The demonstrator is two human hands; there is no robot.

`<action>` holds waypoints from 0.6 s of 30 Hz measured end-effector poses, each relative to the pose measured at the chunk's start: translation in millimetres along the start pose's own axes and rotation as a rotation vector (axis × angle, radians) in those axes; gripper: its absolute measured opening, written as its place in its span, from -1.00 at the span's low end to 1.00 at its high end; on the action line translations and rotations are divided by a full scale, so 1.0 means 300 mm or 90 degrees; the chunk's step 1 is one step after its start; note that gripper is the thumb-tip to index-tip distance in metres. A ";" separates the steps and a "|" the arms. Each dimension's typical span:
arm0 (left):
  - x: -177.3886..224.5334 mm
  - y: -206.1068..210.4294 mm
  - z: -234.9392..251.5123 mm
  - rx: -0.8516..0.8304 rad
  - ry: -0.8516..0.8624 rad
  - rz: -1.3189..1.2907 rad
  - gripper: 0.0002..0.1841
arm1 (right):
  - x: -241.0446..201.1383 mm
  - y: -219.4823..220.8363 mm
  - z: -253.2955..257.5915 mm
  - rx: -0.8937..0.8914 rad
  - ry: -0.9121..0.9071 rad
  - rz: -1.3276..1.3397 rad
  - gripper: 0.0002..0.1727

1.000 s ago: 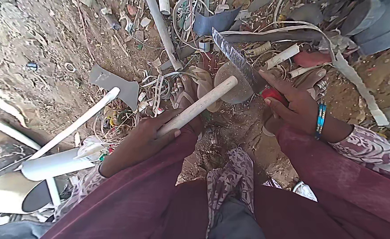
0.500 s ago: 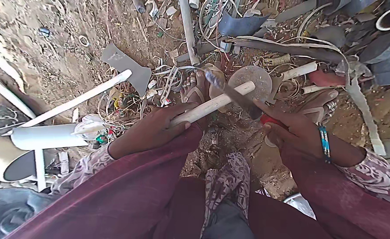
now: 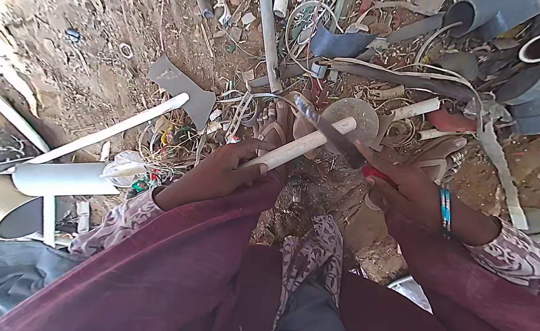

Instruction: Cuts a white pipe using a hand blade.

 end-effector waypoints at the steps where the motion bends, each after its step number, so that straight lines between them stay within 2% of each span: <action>1: 0.005 -0.001 0.003 -0.010 -0.007 -0.036 -0.63 | -0.003 0.004 0.003 -0.015 -0.050 0.023 -0.36; 3: 0.014 0.004 0.011 -0.025 -0.020 -0.120 -0.65 | -0.006 0.007 0.007 -0.037 -0.089 0.067 -0.38; 4: 0.017 0.007 0.016 -0.031 -0.031 -0.155 -0.66 | -0.004 0.002 0.006 -0.032 -0.066 0.059 -0.37; 8: 0.009 0.009 0.031 -0.055 -0.050 -0.242 -0.68 | 0.014 -0.026 -0.005 0.021 0.143 0.014 -0.30; 9: 0.008 0.008 0.032 -0.060 -0.055 -0.256 -0.68 | 0.017 -0.022 -0.009 0.020 0.138 0.019 -0.30; 12: 0.006 0.008 0.033 -0.061 -0.065 -0.276 -0.68 | 0.007 0.006 -0.011 -0.043 -0.015 0.100 -0.35; 14: 0.003 0.012 0.031 -0.054 -0.065 -0.284 -0.68 | -0.005 0.006 0.001 -0.088 -0.053 0.141 -0.37; 16: 0.009 0.013 0.028 -0.040 -0.070 -0.271 -0.69 | 0.001 -0.005 0.001 -0.051 0.007 0.107 -0.35; 18: 0.018 0.014 0.028 -0.031 -0.069 -0.230 -0.70 | 0.014 -0.023 -0.001 -0.009 0.139 0.056 -0.31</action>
Point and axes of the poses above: each hand's wrist, its own z-axis towards the middle knuckle, its own y-axis out of the palm, x = y × z, the point moved 1 cm from there along z, towards the middle knuckle, and after that the axes turned 6 degrees about -x, right-handed, at the moved point
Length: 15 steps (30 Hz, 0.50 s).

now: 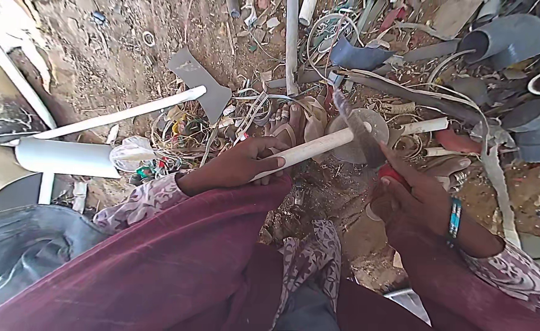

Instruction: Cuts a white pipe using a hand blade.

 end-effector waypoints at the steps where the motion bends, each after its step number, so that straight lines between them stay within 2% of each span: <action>1: 0.000 0.001 0.001 0.000 0.008 0.023 -0.70 | 0.004 -0.007 0.000 0.011 0.048 -0.012 -0.30; 3: -0.002 -0.001 0.000 -0.005 0.025 0.054 -0.70 | 0.005 -0.002 -0.006 0.011 0.042 -0.017 -0.29; 6: -0.008 -0.004 0.002 -0.007 0.042 0.076 -0.73 | -0.014 0.022 -0.011 -0.085 -0.121 0.055 -0.33; 8: -0.006 -0.003 -0.001 -0.002 0.039 0.090 -0.74 | -0.024 0.028 -0.001 -0.138 -0.156 0.103 -0.35; 10: 0.003 0.000 -0.004 0.003 0.018 0.092 -0.75 | -0.018 0.014 -0.001 -0.092 -0.104 0.068 -0.32; 13: 0.010 0.007 -0.007 0.014 0.003 0.069 -0.68 | -0.013 -0.012 -0.006 -0.014 0.048 -0.004 -0.28; 15: 0.005 0.007 -0.009 0.015 0.008 0.036 -0.73 | -0.021 -0.006 -0.014 -0.024 0.022 -0.018 -0.27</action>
Point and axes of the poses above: each hand's wrist, its own z-axis towards the middle knuckle, its own y-axis out of the palm, x = y × z, the point moved 1 cm from there along z, towards the middle knuckle, and after that the axes turned 6 degrees about -x, right-handed, at the moved point
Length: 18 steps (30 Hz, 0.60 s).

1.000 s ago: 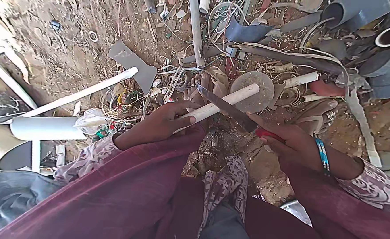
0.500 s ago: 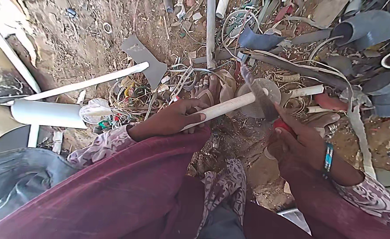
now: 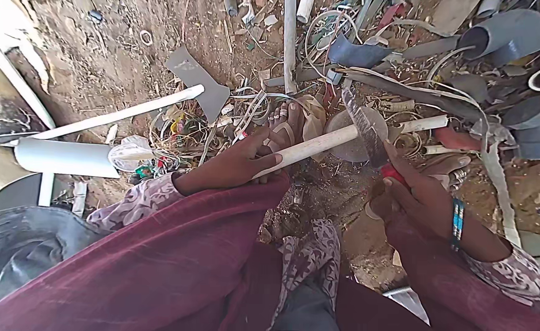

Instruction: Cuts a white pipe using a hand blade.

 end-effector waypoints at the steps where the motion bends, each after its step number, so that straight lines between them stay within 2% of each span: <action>1: -0.006 -0.002 0.000 0.000 0.005 -0.019 -0.76 | -0.004 0.010 -0.004 -0.014 -0.061 0.004 -0.29; 3: -0.028 -0.010 0.000 0.007 0.021 -0.069 -0.65 | -0.025 0.022 -0.004 -0.096 -0.176 0.064 -0.33; 5: -0.042 -0.016 -0.002 0.005 0.027 -0.117 -0.53 | -0.038 0.017 -0.004 -0.158 -0.191 0.118 -0.34; 7: -0.051 -0.020 -0.002 0.003 0.030 -0.163 -0.50 | -0.023 0.005 -0.013 -0.094 -0.116 0.098 -0.33; 10: -0.043 -0.011 -0.007 0.028 0.022 -0.188 -0.57 | -0.015 -0.016 -0.022 -0.013 0.025 0.031 -0.29; 12: -0.040 -0.006 -0.008 0.044 0.018 -0.181 -0.60 | -0.018 -0.003 -0.030 -0.024 -0.051 0.010 -0.29; 15: -0.040 -0.004 -0.009 0.061 0.004 -0.188 -0.58 | -0.056 0.005 -0.034 -0.196 -0.210 0.126 -0.36; 16: -0.037 -0.002 -0.010 0.067 0.001 -0.191 -0.59 | -0.063 0.000 -0.033 -0.243 -0.215 0.160 -0.36; 18: -0.036 -0.002 -0.010 0.071 0.001 -0.193 -0.58 | -0.043 -0.004 -0.038 -0.193 -0.182 0.149 -0.36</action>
Point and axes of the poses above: each hand's wrist, its own z-axis towards the middle knuckle, its own y-axis out of the palm, x = y × z, the point moved 1 cm from there along z, towards the middle knuckle, and after that the axes turned 6 degrees about -x, right-handed, at the moved point
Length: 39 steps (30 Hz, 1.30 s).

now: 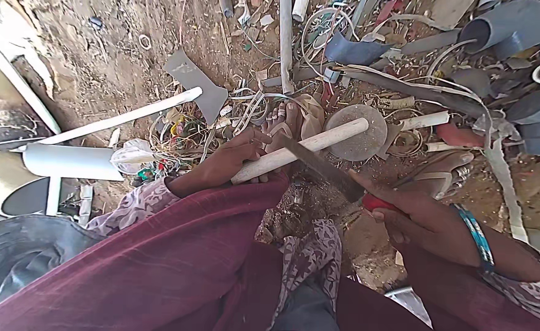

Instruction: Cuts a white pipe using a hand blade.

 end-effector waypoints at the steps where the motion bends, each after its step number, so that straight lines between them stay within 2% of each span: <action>1: -0.001 -0.001 0.001 -0.001 0.000 0.000 -0.58 | 0.013 -0.003 -0.007 0.058 0.033 -0.040 -0.34; 3: 0.003 0.003 -0.001 0.001 -0.004 -0.002 -0.58 | 0.025 -0.004 -0.011 0.157 0.099 -0.139 -0.30; 4: 0.004 0.003 -0.003 0.002 -0.006 -0.003 -0.59 | 0.027 -0.001 -0.009 0.169 0.103 -0.174 -0.29; 6: 0.000 0.000 -0.002 0.000 -0.002 0.002 -0.58 | 0.013 0.009 -0.009 0.110 0.039 -0.159 -0.33; 8: -0.006 -0.005 0.001 -0.003 0.002 0.001 -0.57 | -0.009 0.010 -0.003 -0.002 -0.033 -0.057 -0.36; 10: -0.007 -0.007 -0.001 0.004 0.000 -0.001 -0.57 | -0.006 0.006 -0.005 -0.010 -0.033 -0.012 -0.37; 12: -0.003 -0.004 -0.002 0.008 -0.002 -0.003 -0.57 | 0.016 0.002 -0.020 0.081 0.030 -0.026 -0.36; 14: -0.002 -0.003 -0.002 0.005 0.006 0.009 -0.59 | 0.010 -0.008 -0.022 0.167 0.150 -0.070 -0.31; 16: -0.008 -0.006 -0.001 -0.005 0.025 0.021 -0.61 | -0.005 -0.009 -0.015 0.179 0.205 -0.103 -0.29; 21: -0.010 -0.009 -0.005 -0.034 0.091 0.092 -0.56 | -0.013 0.007 -0.011 0.036 0.043 -0.001 -0.33; 23: -0.010 -0.007 -0.005 -0.028 0.099 0.098 -0.57 | -0.009 0.003 -0.019 0.083 0.068 0.005 -0.33; 25: -0.014 -0.006 0.000 -0.023 0.113 0.077 -0.65 | -0.010 -0.010 -0.021 0.186 0.165 -0.047 -0.30; 27: -0.017 -0.009 0.004 -0.046 0.131 0.066 -0.68 | -0.009 -0.020 -0.015 0.221 0.229 -0.095 -0.28; 28: -0.017 -0.010 0.006 -0.063 0.137 0.067 -0.68 | -0.005 -0.017 -0.013 0.216 0.209 -0.119 -0.28; 30: -0.018 -0.007 0.006 -0.089 0.136 0.073 -0.64 | 0.012 0.000 -0.012 0.164 0.071 -0.135 -0.31; 32: -0.016 -0.005 0.003 -0.104 0.135 0.081 -0.62 | 0.006 0.007 -0.012 0.027 -0.030 -0.046 -0.35; 34: -0.018 -0.008 0.005 -0.109 0.144 0.082 -0.62 | 0.007 0.004 -0.014 -0.009 -0.050 0.024 -0.36; 37: -0.016 -0.008 0.005 -0.100 0.148 0.060 -0.68 | 0.010 -0.009 -0.026 0.159 0.081 -0.067 -0.32; 39: -0.012 -0.009 0.002 -0.099 0.140 0.065 -0.68 | -0.002 -0.016 -0.017 0.203 0.173 -0.156 -0.27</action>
Point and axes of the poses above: each hand's wrist, its own z-axis towards the middle knuckle, its own y-axis out of the palm, x = y × z, the point moved 1 cm from there along z, towards the middle knuckle, and after that the axes turned 6 degrees about -x, right-handed, at the moved point
